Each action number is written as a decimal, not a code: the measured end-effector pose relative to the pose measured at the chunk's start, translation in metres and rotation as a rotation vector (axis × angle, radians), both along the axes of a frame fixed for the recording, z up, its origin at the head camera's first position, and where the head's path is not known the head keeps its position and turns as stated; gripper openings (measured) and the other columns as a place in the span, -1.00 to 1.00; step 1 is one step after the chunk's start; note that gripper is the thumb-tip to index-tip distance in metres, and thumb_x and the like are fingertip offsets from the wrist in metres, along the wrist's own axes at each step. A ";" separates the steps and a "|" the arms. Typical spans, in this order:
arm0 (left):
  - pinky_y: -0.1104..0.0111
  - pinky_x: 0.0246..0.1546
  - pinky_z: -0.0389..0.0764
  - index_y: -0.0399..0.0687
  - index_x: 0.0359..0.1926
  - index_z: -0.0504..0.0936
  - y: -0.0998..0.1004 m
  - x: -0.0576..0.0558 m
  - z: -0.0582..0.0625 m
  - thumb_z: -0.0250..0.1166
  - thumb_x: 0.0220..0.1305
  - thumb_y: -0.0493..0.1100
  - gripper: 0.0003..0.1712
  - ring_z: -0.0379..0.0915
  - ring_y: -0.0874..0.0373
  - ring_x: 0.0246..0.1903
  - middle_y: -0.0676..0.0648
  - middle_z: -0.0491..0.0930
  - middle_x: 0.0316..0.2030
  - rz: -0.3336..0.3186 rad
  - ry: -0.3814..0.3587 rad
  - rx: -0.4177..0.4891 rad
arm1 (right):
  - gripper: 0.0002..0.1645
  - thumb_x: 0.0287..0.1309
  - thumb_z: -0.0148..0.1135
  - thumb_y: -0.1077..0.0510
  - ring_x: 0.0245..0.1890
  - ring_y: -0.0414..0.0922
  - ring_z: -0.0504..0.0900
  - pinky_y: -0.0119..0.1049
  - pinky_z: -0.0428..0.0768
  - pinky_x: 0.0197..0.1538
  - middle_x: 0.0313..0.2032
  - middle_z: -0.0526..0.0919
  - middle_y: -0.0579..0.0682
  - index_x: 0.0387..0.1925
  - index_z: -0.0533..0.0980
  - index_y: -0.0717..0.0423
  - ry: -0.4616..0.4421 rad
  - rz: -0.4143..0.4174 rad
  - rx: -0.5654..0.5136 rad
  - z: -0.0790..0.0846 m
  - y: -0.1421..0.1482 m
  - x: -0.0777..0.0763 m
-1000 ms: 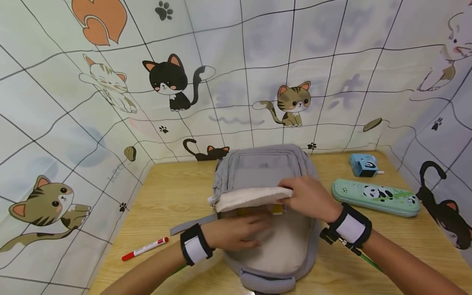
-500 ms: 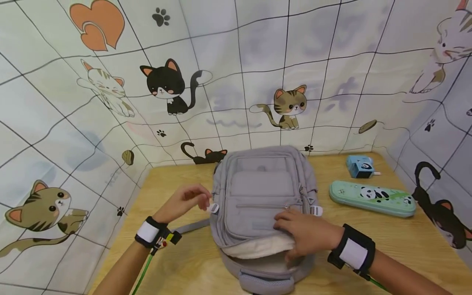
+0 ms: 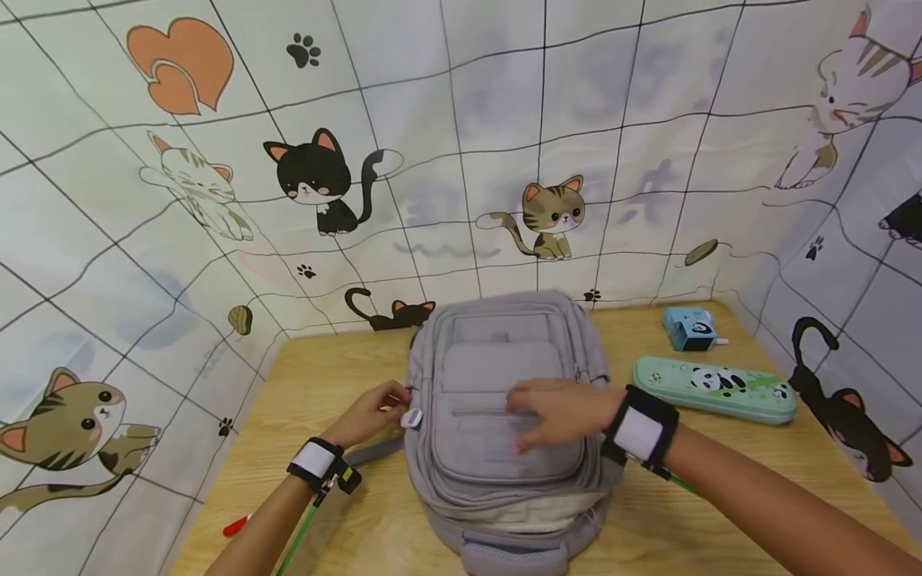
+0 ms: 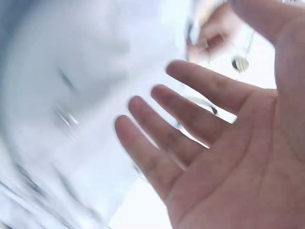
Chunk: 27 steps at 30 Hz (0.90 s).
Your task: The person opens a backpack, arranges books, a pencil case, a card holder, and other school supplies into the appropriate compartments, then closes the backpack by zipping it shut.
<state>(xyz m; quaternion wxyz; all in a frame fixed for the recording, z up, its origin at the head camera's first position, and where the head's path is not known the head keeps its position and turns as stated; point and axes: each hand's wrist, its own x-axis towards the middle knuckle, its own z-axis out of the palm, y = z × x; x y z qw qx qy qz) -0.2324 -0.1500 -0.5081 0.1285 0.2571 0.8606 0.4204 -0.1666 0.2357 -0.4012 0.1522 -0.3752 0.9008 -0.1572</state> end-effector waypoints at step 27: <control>0.44 -0.28 0.62 -0.33 -0.09 0.76 -0.001 0.004 -0.019 0.32 0.40 -0.38 -0.85 0.59 0.30 -0.33 -0.20 0.77 -0.23 0.074 -0.115 0.022 | -0.34 0.72 -0.17 -0.16 0.74 0.14 -0.18 0.42 0.09 0.59 0.73 -0.04 -0.01 0.70 0.10 -0.27 0.144 0.074 0.366 -0.055 -0.130 -0.126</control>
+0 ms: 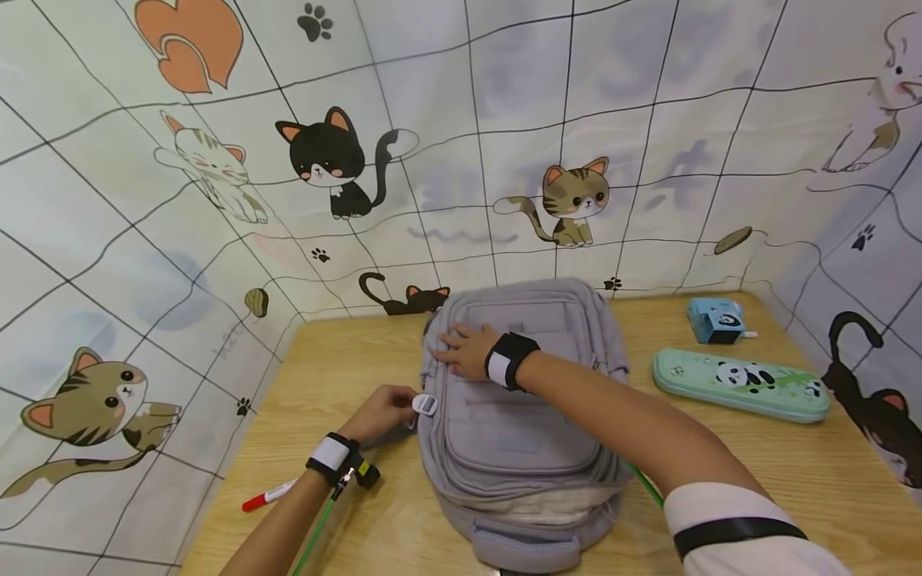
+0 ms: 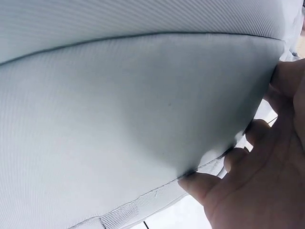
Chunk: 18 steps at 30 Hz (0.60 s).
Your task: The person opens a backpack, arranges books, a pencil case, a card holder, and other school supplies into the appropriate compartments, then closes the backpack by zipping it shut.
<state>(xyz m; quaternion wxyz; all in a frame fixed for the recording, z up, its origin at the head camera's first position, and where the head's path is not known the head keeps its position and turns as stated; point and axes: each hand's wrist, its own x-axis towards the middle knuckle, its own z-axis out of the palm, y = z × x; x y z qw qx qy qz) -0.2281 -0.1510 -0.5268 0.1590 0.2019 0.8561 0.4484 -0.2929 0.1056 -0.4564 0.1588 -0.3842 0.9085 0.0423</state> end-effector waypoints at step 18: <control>0.42 -0.27 0.63 -0.26 -0.18 0.80 -0.014 0.040 0.008 0.31 0.34 -0.42 -0.85 0.63 0.26 -0.33 -0.09 0.78 -0.28 -0.108 -0.216 0.086 | -0.35 0.73 -0.18 -0.11 0.73 0.17 -0.16 0.42 0.08 0.60 0.72 -0.01 0.03 0.70 0.12 -0.20 -0.031 -0.011 -0.029 0.007 0.000 0.004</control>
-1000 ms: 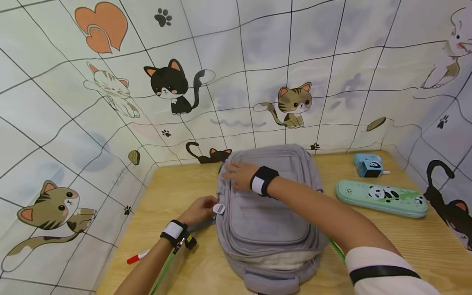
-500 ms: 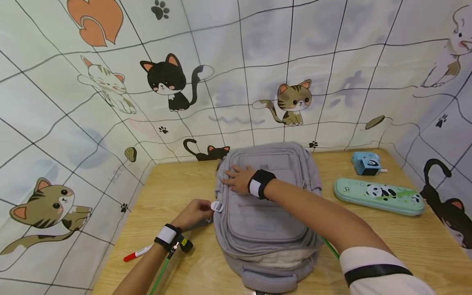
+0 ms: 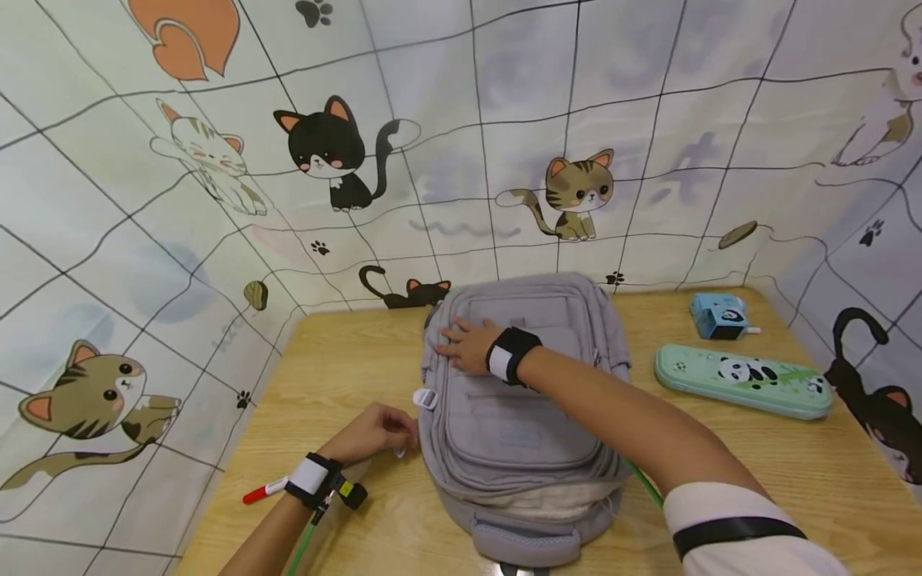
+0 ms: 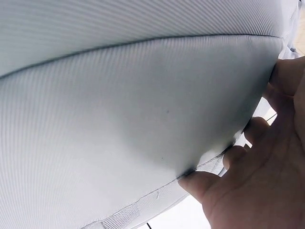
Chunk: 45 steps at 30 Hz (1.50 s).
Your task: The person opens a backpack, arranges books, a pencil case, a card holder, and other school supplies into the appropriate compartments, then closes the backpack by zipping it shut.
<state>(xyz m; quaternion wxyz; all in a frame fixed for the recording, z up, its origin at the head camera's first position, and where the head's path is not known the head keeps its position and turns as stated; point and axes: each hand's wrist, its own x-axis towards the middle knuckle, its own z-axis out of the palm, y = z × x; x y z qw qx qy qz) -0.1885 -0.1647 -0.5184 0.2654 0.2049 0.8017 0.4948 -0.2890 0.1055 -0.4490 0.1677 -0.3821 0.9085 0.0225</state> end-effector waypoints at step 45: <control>0.32 -0.26 0.76 -0.18 -0.10 0.84 0.030 0.033 0.035 0.38 0.40 -0.30 -0.86 0.71 0.32 -0.37 -0.23 0.83 -0.23 -0.340 -0.092 -0.002 | -0.33 0.59 0.03 -0.32 0.74 0.04 -0.09 0.48 -0.14 0.61 0.73 -0.02 -0.09 0.60 0.33 -0.35 0.103 0.144 -0.100 -0.040 -0.013 0.028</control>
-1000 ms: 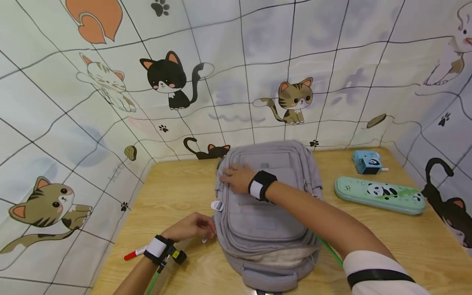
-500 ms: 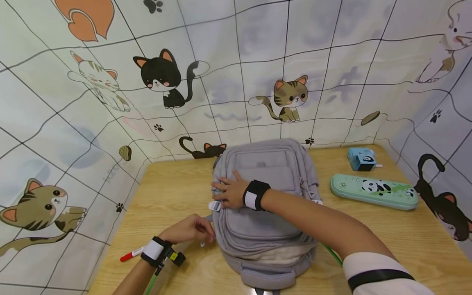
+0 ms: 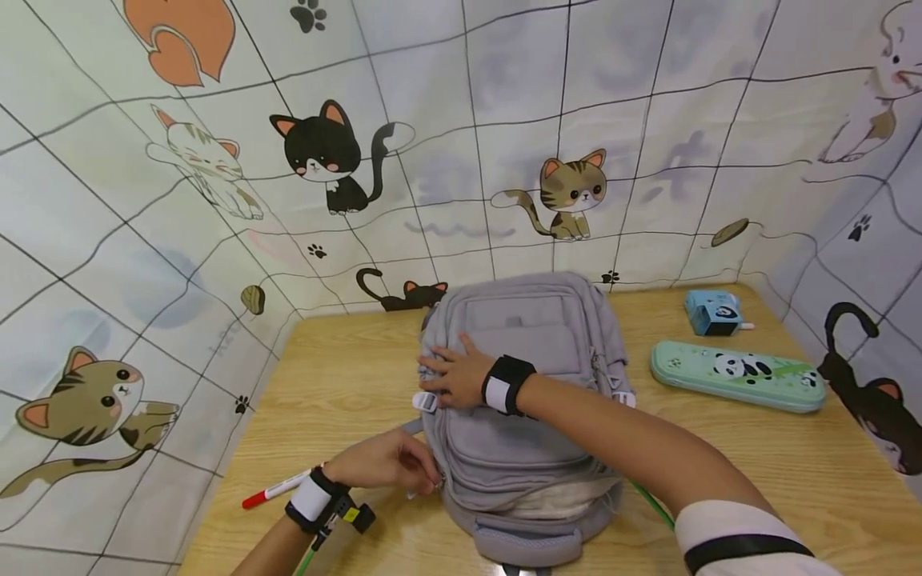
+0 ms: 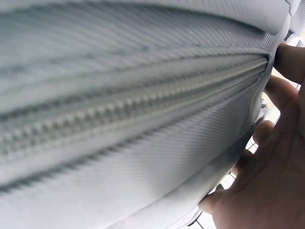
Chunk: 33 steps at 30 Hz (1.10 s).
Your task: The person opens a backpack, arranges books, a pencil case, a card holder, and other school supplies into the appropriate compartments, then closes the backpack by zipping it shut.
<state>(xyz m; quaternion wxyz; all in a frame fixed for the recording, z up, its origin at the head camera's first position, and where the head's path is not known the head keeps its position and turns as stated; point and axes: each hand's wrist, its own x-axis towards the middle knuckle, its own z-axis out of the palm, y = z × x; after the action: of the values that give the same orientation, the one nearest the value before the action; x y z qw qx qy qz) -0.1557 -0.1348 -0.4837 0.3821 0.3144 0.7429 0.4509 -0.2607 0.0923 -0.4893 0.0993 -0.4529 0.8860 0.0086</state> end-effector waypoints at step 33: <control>0.41 -0.16 0.68 -0.02 -0.13 0.84 0.000 -0.018 -0.018 0.51 0.32 -0.25 -0.88 0.52 0.37 -0.05 -0.05 0.67 0.02 -0.028 0.414 0.129 | -0.67 0.34 0.37 0.23 -0.67 -0.47 0.25 -0.61 0.23 -0.55 -0.64 0.39 -0.30 -0.45 0.41 -0.10 -0.070 0.011 -0.438 0.038 0.004 0.148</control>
<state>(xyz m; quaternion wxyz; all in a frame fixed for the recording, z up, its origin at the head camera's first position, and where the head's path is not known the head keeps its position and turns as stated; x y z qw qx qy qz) -0.1732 -0.1347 -0.5020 0.2067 0.4344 0.7708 0.4177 -0.1123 0.0960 -0.4516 0.0292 -0.4684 0.8603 -0.1993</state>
